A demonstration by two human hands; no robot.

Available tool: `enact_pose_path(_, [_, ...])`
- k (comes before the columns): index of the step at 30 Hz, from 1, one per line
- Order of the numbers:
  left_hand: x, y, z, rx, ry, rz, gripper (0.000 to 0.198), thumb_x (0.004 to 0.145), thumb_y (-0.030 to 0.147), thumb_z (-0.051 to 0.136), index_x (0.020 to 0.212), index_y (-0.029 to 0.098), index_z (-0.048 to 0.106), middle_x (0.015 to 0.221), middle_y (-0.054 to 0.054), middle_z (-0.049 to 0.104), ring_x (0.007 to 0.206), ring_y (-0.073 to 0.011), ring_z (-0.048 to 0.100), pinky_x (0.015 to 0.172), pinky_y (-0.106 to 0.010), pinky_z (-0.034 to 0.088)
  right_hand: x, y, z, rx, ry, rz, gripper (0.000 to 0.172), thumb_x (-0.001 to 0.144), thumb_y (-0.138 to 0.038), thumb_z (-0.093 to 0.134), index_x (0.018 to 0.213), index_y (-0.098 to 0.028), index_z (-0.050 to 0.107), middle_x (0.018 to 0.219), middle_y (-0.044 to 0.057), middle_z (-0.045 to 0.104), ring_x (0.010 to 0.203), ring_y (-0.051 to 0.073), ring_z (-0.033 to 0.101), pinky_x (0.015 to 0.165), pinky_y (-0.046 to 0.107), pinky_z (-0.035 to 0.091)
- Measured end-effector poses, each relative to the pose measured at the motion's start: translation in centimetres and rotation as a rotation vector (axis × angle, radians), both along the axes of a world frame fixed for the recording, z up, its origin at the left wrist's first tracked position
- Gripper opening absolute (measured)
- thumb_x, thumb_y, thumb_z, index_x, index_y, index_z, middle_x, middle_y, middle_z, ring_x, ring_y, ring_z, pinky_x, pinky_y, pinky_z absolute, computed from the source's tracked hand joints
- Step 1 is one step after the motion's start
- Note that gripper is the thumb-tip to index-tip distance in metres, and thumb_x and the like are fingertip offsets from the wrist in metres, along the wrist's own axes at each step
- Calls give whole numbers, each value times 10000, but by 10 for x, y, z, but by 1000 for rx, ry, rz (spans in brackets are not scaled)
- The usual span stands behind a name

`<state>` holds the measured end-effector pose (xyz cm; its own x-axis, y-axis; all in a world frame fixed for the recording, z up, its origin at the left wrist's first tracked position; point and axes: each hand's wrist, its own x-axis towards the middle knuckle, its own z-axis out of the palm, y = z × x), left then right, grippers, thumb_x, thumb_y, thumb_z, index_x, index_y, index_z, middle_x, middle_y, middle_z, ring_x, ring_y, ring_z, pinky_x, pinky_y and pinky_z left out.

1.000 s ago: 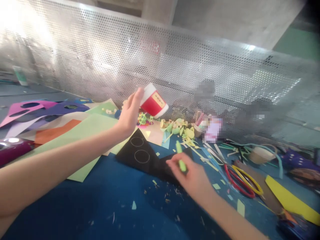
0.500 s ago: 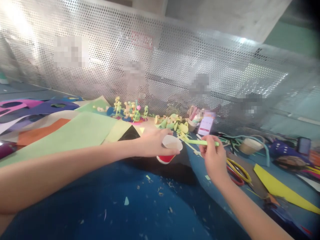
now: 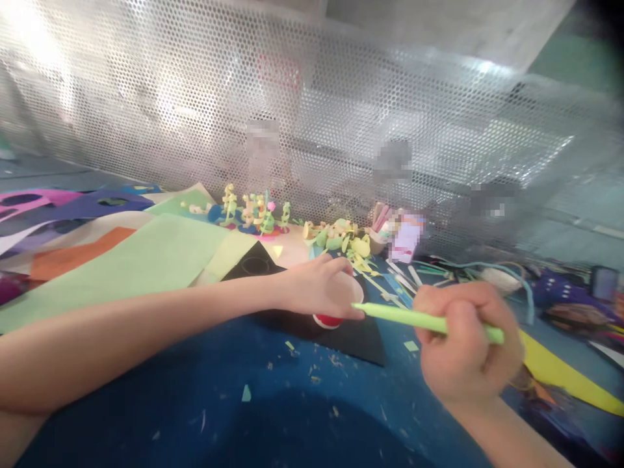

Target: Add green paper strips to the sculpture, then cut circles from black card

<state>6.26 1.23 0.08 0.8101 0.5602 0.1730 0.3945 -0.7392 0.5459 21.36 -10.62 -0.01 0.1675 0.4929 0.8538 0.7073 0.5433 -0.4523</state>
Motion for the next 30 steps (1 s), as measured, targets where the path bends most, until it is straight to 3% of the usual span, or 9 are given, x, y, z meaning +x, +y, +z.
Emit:
enact_pose_path(7, [4, 8, 1, 24, 38, -83, 610, 651, 636, 561, 1124, 260, 476, 1105, -69, 523, 1006, -273, 514, 830, -377, 383, -5, -1, -23, -59, -311, 188, 138, 811, -124, 419, 735, -209, 497, 566, -10, 517, 497, 126, 503, 487, 262, 418])
enact_pose_path(14, [0, 14, -7, 132, -16, -217, 304, 737, 412, 614, 1037, 375, 586, 1201, -3, 549, 1038, -251, 487, 847, -357, 352, -18, 8, -33, -113, -707, 230, 88, 850, -143, 474, 856, -168, 559, 622, 7, 597, 531, 117, 508, 519, 243, 413])
enact_pose_path(20, [-4, 13, -9, 251, 11, -247, 318, 842, 458, 468, 1132, 360, 555, 1257, -19, 528, 1046, -264, 451, 852, -389, 339, -30, 12, -41, 23, -960, 97, 105, 847, -151, 499, 840, -127, 601, 536, 8, 557, 510, 139, 489, 465, 273, 356])
enact_pose_path(23, [-3, 10, -7, 225, 10, -182, 442, 825, 572, 433, 1174, 318, 527, 1186, -55, 567, 1022, -266, 459, 852, -388, 355, -37, 14, -41, 85, -1035, 63, 119, 841, -151, 513, 802, -124, 622, 500, -2, 531, 480, 136, 468, 436, 287, 324])
enact_pose_path(30, [-3, 7, -8, 277, 21, -135, 541, 798, 646, 414, 1218, 314, 493, 1165, -47, 560, 1019, -252, 466, 840, -365, 381, -48, 18, -48, 141, -1132, 73, 67, 818, -139, 574, 808, -109, 633, 530, -2, 545, 501, 140, 472, 455, 302, 310])
